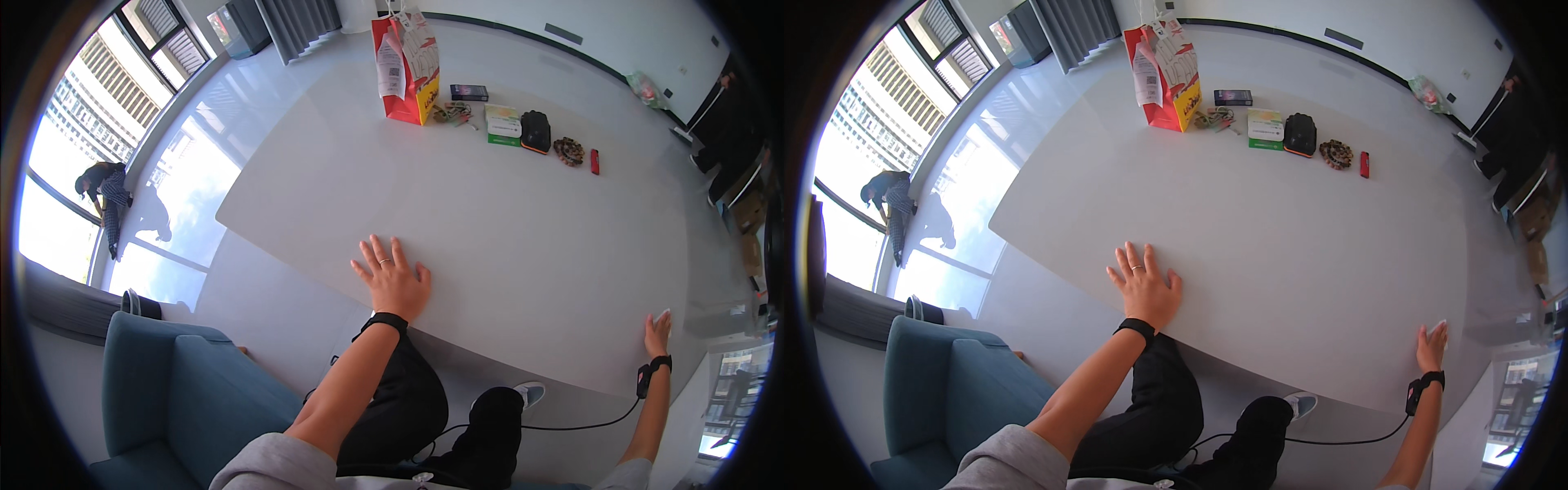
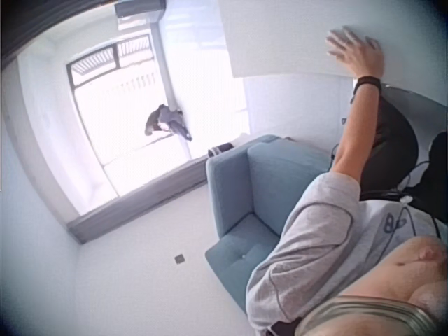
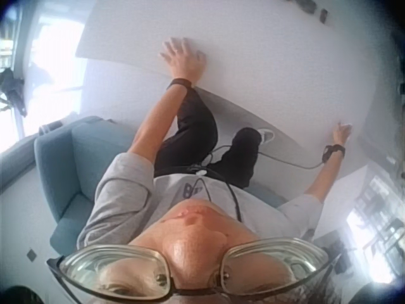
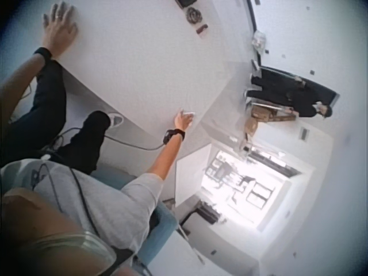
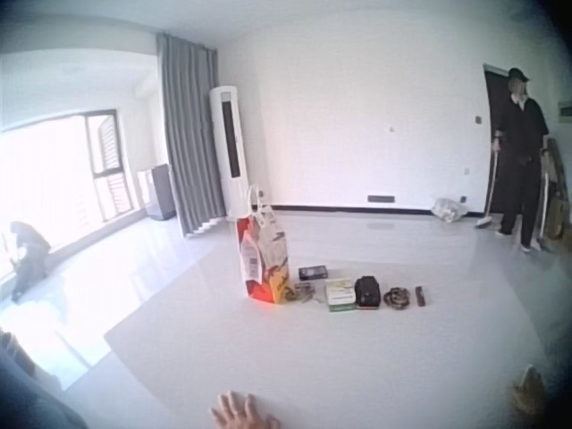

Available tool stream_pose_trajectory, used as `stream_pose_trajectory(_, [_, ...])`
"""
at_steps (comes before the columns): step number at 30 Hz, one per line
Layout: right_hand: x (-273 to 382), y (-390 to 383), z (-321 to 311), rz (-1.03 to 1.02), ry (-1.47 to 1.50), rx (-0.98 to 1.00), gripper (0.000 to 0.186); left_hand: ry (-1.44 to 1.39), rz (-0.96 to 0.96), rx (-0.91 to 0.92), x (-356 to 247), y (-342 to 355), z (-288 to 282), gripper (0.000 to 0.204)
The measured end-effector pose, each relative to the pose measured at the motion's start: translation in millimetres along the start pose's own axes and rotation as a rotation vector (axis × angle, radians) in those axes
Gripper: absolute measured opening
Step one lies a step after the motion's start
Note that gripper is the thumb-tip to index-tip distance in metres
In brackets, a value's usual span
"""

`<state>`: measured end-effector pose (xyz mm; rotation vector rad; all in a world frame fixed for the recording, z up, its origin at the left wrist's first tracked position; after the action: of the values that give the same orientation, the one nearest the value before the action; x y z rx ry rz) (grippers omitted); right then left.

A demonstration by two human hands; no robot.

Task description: The person wipes the top surface and the front edge of a white table using a piece of white paper while sitting on a couch.

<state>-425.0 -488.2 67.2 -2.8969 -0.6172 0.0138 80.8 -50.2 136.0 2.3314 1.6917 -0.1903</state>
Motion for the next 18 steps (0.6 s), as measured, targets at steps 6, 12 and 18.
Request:
stream_pose_trajectory(6, [-21.5,-39.4,-8.5,0.169,0.058,0.04,0.095,0.021,-0.023,-0.001,3.4,1.4,-1.0,0.062])
stream_pose_trajectory(12, [-71.0,-63.0,4.7,0.226,0.012,0.061,0.102,0.004,-0.014,0.005,-0.8,-1.1,-2.0,0.062])
stream_pose_trajectory(18, [-85.2,-88.0,10.1,0.248,0.035,0.02,0.098,-0.01,-0.02,0.004,2.3,0.7,-1.2,0.062])
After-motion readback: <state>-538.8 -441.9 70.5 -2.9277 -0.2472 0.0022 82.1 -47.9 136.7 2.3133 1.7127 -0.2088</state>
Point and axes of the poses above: each hand's wrist, its own y-axis towards the middle knuckle, its own z-axis out of the palm, x = y × z, the point moved 3 cm from there along y, towards the middle knuckle, and after that the axes turned 11 degrees about -z, right-handed, at the moved point
